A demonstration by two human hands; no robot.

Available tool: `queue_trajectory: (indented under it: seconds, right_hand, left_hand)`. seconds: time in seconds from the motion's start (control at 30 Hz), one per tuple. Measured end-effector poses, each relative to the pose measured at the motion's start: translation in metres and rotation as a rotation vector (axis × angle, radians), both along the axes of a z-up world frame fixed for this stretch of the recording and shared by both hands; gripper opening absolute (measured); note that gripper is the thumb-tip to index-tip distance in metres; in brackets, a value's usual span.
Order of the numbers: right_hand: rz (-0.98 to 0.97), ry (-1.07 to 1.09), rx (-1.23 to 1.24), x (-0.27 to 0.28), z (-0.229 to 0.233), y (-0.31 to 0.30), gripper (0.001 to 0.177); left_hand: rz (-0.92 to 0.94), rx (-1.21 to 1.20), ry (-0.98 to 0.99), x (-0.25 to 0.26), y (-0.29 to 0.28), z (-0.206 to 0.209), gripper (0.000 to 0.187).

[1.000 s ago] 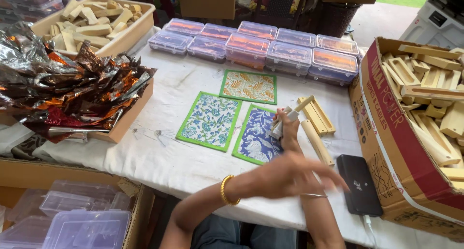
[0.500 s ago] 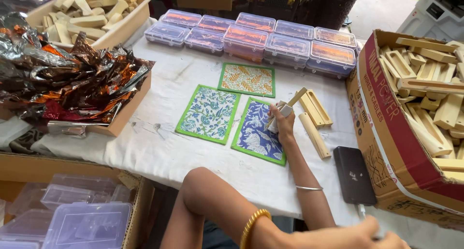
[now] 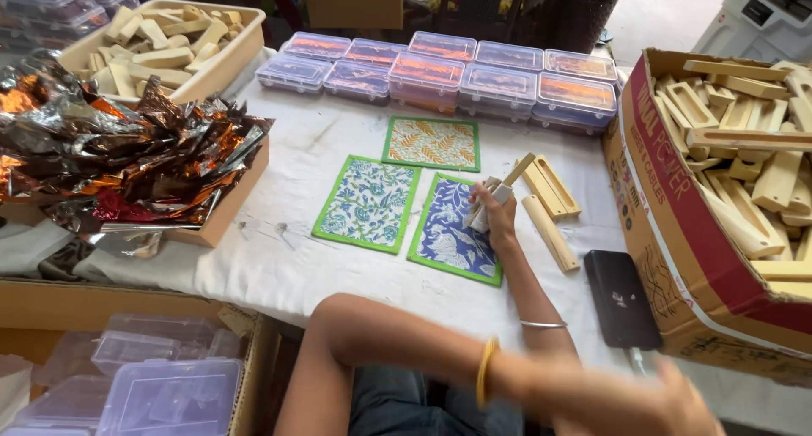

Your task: Wiping small wooden components with a white cloth at a workstation to prepare them for packing or assembly.

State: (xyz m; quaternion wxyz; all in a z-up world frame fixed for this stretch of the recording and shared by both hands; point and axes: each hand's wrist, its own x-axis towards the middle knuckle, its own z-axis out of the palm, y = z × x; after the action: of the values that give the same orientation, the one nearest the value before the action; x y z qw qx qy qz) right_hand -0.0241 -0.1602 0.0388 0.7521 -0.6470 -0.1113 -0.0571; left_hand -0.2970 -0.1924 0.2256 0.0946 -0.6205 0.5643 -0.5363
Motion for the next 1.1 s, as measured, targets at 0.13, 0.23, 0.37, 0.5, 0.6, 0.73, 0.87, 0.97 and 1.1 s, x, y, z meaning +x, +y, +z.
queue_trajectory:
  seconds: [0.13,0.23,0.37,0.5,0.6,0.73,0.87,0.97,1.1]
  right_hand:
    - [0.005,0.118,0.240,0.008,-0.001,-0.011,0.034]
    - [0.013,0.157,0.435,0.040,-0.037,-0.026,0.039]
    - [-0.012,0.200,0.645,0.065,-0.066,-0.040,0.047]
    - [0.087,0.213,0.610,0.039,-0.034,-0.023,0.074]
    - [-0.037,0.127,0.529,0.030,-0.025,-0.018,0.063]
    - [0.026,0.042,0.448,0.020,-0.006,-0.022,0.071]
    - [0.081,-0.249,0.045,0.005,0.008,-0.021,0.069]
    - [0.096,-0.155,-0.023,-0.003,0.022,-0.014,0.063]
    - [0.122,-0.080,0.234,0.005,0.027,-0.021,0.055]
  left_hand:
    - [0.025,-0.111,0.025,0.147,0.026,-0.069,0.015]
    - [0.180,-0.320,0.298,0.231,0.074,-0.109,0.047]
    - [0.291,-0.748,0.552,0.244,0.137,-0.134,0.069]
    - [0.364,-0.677,0.797,0.256,0.154,-0.191,0.057]
    - [0.498,-0.651,1.105,0.247,0.161,-0.188,0.051]
    - [0.142,-0.870,1.680,0.250,0.166,-0.186,0.066]
    - [-0.290,-1.076,2.030,0.280,0.172,-0.225,0.062]
    - [-0.335,-1.047,2.073,0.283,0.182,-0.221,0.057]
    - [-0.342,-1.079,2.056,0.270,0.196,-0.195,0.055]
